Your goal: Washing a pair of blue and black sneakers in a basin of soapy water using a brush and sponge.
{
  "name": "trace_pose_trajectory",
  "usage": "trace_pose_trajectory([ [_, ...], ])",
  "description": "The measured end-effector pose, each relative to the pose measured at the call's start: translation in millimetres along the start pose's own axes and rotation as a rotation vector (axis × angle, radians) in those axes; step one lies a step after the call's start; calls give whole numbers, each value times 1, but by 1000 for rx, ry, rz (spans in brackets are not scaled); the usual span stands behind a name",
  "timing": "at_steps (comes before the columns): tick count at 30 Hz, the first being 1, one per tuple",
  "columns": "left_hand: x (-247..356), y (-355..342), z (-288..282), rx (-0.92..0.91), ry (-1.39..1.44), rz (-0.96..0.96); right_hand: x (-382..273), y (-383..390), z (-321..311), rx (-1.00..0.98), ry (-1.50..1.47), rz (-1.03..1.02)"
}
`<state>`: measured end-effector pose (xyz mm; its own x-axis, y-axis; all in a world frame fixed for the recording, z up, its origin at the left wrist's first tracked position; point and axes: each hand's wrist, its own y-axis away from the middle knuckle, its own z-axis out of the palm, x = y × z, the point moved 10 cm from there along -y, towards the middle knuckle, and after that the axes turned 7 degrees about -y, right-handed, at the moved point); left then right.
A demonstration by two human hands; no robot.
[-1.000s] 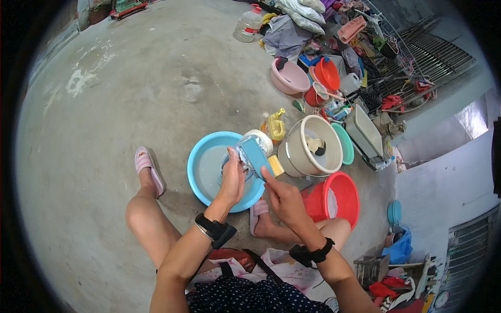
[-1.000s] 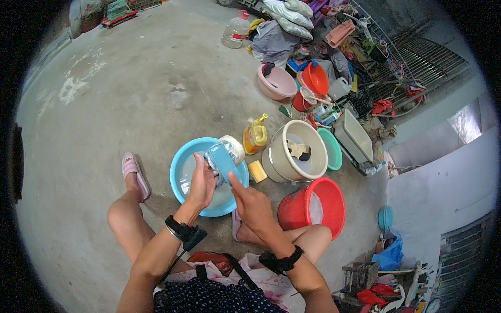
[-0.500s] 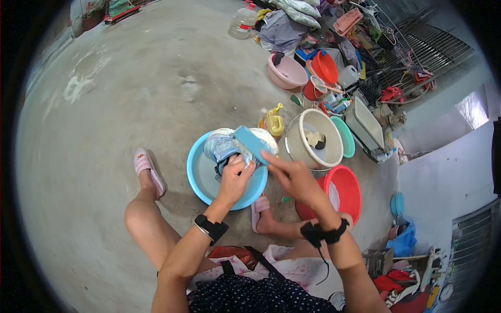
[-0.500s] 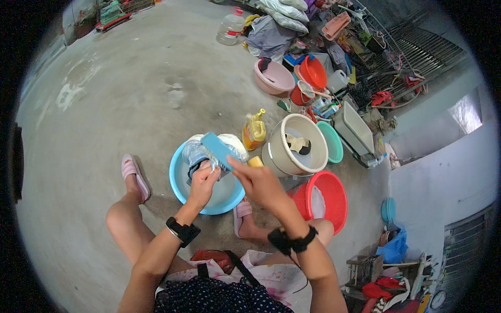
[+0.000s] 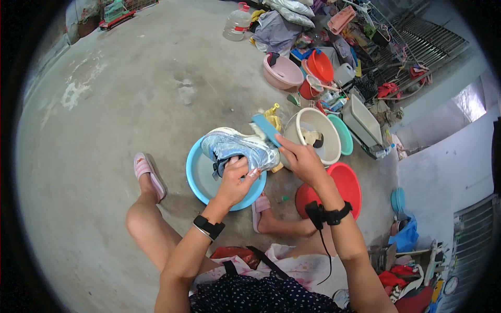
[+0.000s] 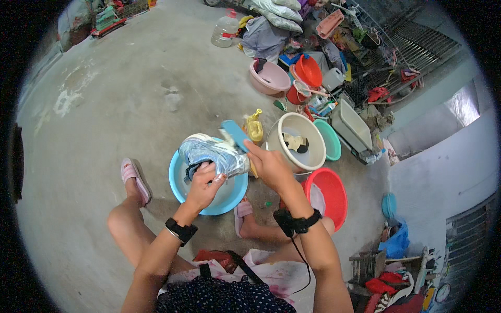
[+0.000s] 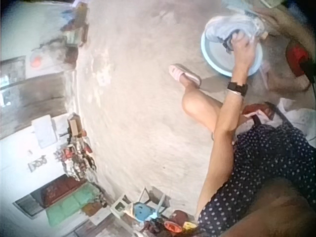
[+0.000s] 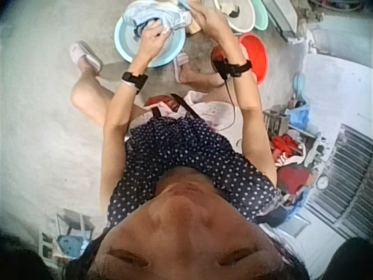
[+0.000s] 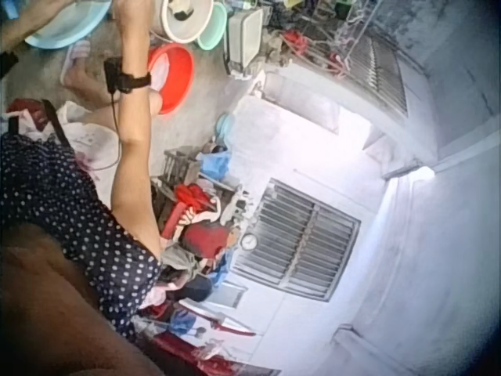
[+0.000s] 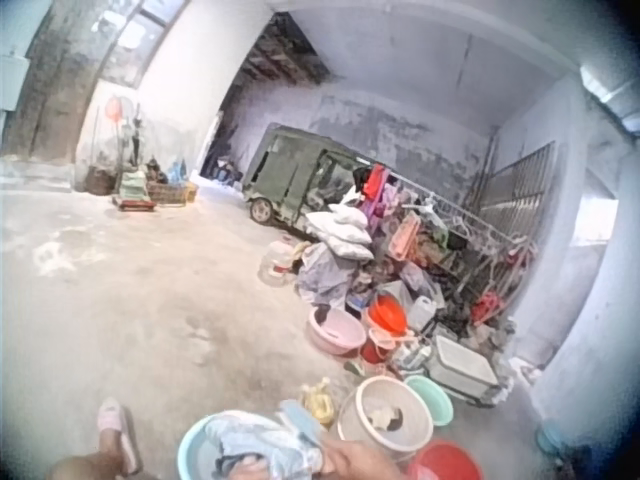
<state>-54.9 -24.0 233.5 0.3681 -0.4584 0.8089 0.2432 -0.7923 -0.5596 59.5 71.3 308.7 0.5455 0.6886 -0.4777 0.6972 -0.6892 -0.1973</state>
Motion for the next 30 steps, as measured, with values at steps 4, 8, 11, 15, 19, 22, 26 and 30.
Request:
trace_pose_trajectory([
  [4, -19, -1, -15, 169, 134, -104, -11, 46, -2, 86, 36, -2],
  [8, -73, 21, 0, 290, 843, -573, -50, 54, 40, 42, 105, -145],
  [11, -56, 6, 1, 330, 1185, -570, -30, 25, 28, 153, 172, -150],
  [15, -54, 2, 4, 360, 1354, -582, -9, 42, 24, 182, 104, -58],
  [19, -54, 4, 5, 332, 1336, -612, -49, 53, 61, 160, 21, -226],
  [22, -55, 0, 3, 334, 1505, -603, -51, 11, 44, 251, 113, -214],
  [26, -59, -2, -2, 369, 1497, -628, -14, 34, 39, 247, 59, -114],
  [30, -61, 1, 3, 399, 1542, -663, -50, 54, 79, 76, 48, -173],
])
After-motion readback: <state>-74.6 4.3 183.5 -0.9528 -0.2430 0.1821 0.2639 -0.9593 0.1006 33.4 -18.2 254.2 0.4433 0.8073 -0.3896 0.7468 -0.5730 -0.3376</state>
